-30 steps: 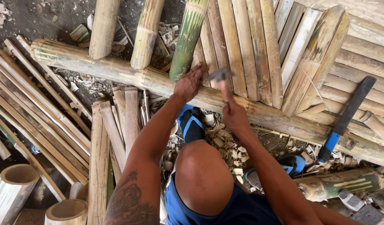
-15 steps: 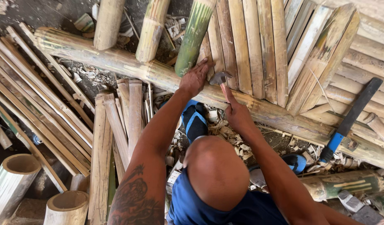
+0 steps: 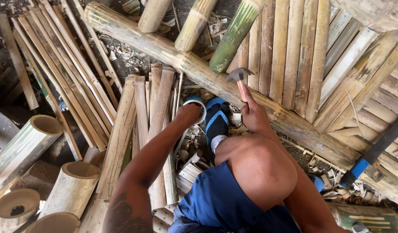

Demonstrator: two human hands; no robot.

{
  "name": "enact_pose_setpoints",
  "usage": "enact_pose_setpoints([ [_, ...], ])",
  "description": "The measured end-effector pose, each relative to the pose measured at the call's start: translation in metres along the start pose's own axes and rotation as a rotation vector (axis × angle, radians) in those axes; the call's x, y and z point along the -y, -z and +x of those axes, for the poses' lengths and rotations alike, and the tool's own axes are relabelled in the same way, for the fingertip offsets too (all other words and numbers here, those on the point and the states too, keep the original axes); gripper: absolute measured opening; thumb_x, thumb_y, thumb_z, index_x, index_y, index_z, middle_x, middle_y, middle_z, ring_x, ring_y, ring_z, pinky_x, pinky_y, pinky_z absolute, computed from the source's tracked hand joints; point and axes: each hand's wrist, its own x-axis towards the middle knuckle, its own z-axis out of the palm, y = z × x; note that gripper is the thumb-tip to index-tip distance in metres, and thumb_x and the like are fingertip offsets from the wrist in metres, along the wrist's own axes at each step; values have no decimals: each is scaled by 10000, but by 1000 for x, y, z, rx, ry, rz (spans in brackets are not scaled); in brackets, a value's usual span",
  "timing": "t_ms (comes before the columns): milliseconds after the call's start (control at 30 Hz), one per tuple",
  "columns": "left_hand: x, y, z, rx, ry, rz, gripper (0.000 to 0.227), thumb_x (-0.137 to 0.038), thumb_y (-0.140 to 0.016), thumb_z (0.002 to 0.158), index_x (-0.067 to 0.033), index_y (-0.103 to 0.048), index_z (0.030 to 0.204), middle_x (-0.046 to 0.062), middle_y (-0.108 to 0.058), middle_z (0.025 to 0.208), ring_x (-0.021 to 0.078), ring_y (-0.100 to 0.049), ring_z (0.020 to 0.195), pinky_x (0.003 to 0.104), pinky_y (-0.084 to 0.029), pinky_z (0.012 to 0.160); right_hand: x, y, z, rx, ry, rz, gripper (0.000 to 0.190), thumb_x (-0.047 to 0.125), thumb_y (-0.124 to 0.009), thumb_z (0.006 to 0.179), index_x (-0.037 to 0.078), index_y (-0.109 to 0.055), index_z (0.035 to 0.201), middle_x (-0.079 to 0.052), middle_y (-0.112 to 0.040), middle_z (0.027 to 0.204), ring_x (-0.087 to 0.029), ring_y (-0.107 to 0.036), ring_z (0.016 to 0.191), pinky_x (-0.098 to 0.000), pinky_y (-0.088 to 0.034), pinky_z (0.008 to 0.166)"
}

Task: The person assembles a bamboo structure by placing split bamboo pieces into a frame and securing them with a hammer. They repeatedly pick up bamboo pieces, position them, and tap them into place.

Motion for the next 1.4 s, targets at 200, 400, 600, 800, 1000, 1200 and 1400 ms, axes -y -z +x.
enact_pose_setpoints([
  [200,-2,-30,15,-3,142,-25,222,-150,-583,970,-69,-782,1028,171,-743,1137,343,-733,1048,466,-610,853,-6,0,-8,19,-136,-13,749,58,-546,936,345,-363,1602,-309,-648,808,-399,-644,581,-492,-512,626],
  [400,3,7,-2,59,30,46,198,-115,-622,922,-43,-747,1058,208,-725,1145,361,-727,1042,469,-601,853,-28,11,5,-88,-51,78,697,53,-531,975,272,-342,1608,-296,-693,1108,-307,-706,678,-418,-562,657],
  [600,-3,73,7,56,-79,-182,175,-137,-591,981,2,-543,1077,239,-715,896,379,-729,813,473,-603,709,-38,13,42,-154,-173,154,710,42,-487,992,270,-302,1638,-217,-717,895,-215,-675,666,-369,-555,651],
  [800,-21,131,111,-664,-439,-526,107,-20,-600,949,9,-513,1004,226,-672,811,384,-689,687,479,-567,600,-45,-6,71,-157,-271,99,731,61,-524,995,288,-272,1642,-193,-661,762,-204,-555,553,-365,-490,569],
  [1000,-53,137,195,-780,-409,-539,107,-8,-603,981,-25,-564,1079,189,-710,914,314,-737,713,412,-641,588,-63,-12,69,-213,-133,208,738,25,-479,987,253,-271,1657,-163,-656,744,-205,-612,609,-344,-537,636],
  [1200,-75,147,227,-813,-266,-291,103,-125,-741,840,-161,-724,935,92,-608,1304,335,-558,1225,551,-492,999,-45,-5,79,-239,-146,182,712,24,-473,993,206,-269,1651,-131,-683,780,-198,-665,635,-347,-556,660],
  [1400,-72,136,228,-729,-293,-200,94,-174,-735,922,-145,-694,1002,24,-345,1571,339,-182,1553,597,-267,1252,-23,5,89,-381,-37,131,636,41,-461,1086,141,-229,1670,-105,-698,809,-201,-671,666,-340,-559,670],
])
